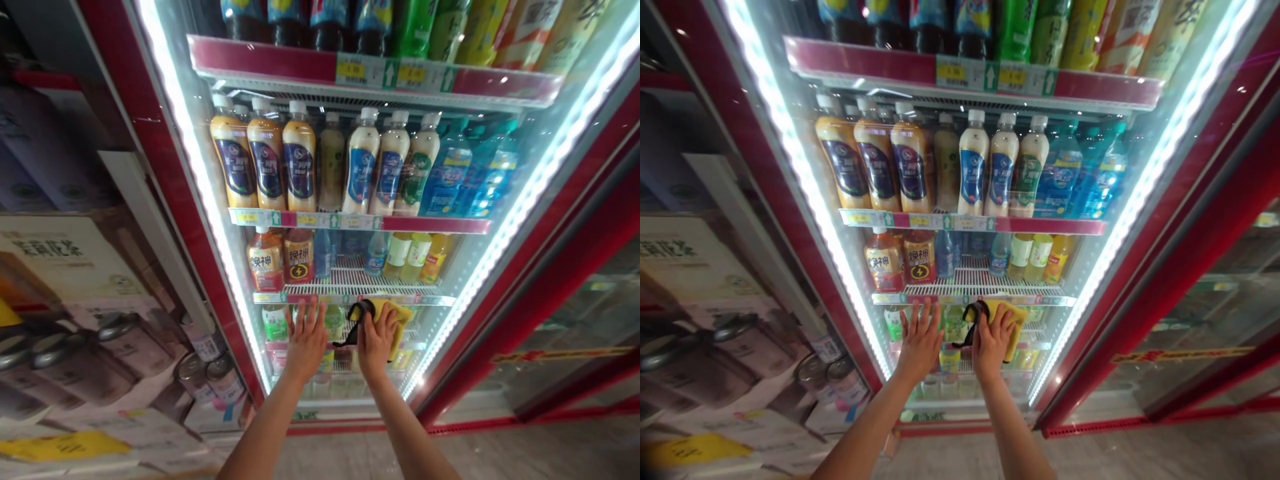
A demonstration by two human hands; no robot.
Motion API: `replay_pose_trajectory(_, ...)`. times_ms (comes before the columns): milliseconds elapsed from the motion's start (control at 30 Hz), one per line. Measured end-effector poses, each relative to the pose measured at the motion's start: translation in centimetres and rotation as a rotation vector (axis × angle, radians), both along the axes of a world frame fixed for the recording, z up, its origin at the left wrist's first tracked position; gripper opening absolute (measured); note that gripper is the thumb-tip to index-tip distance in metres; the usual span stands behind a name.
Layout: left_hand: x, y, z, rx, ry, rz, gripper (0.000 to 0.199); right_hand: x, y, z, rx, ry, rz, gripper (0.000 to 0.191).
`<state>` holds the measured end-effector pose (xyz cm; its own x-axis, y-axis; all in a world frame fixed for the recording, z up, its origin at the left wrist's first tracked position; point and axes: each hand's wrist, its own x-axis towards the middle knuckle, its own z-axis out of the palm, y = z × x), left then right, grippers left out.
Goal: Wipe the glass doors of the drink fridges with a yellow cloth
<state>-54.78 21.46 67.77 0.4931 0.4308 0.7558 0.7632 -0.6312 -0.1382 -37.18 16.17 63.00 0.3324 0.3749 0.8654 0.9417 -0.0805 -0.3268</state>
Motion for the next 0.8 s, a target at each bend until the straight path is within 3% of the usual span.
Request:
replay_pose_trajectory(100,0.6,-0.1,0.2,0.016,0.009,-0.002,0.066,-0.9,0.2,0.7,-0.104,-0.105,0.093,0.043)
replay_pose_trajectory(233,1.5,-0.4,0.6,0.012,0.003,0.004,0.066,2.1,0.0,2.6,-0.085,-0.137,0.056,0.040)
replay_pose_trajectory(367,2.0,-1.1,0.6,0.002,-0.011,0.019,0.071,4.8,-1.2,0.8,-0.004,-0.032,-0.054,0.047)
replay_pose_trajectory(500,2.5,-1.9,0.3,0.004,0.034,-0.036,0.071,3.9,-1.5,-1.2,-0.040,-0.015,-0.059,0.054)
replay_pose_trajectory(600,3.5,-2.3,0.6,0.014,0.048,-0.053,0.070,4.5,-1.1,-0.3,-0.048,-0.074,-0.063,0.047)
replay_pose_trajectory(700,5.2,-2.5,1.2,0.033,0.047,-0.069,0.071,7.7,-1.0,1.1,-0.020,-0.119,-0.061,0.039)
replay_pose_trajectory(800,6.8,-2.8,1.5,0.040,0.055,-0.093,0.072,10.8,-1.7,0.9,0.041,-0.082,-0.095,0.040)
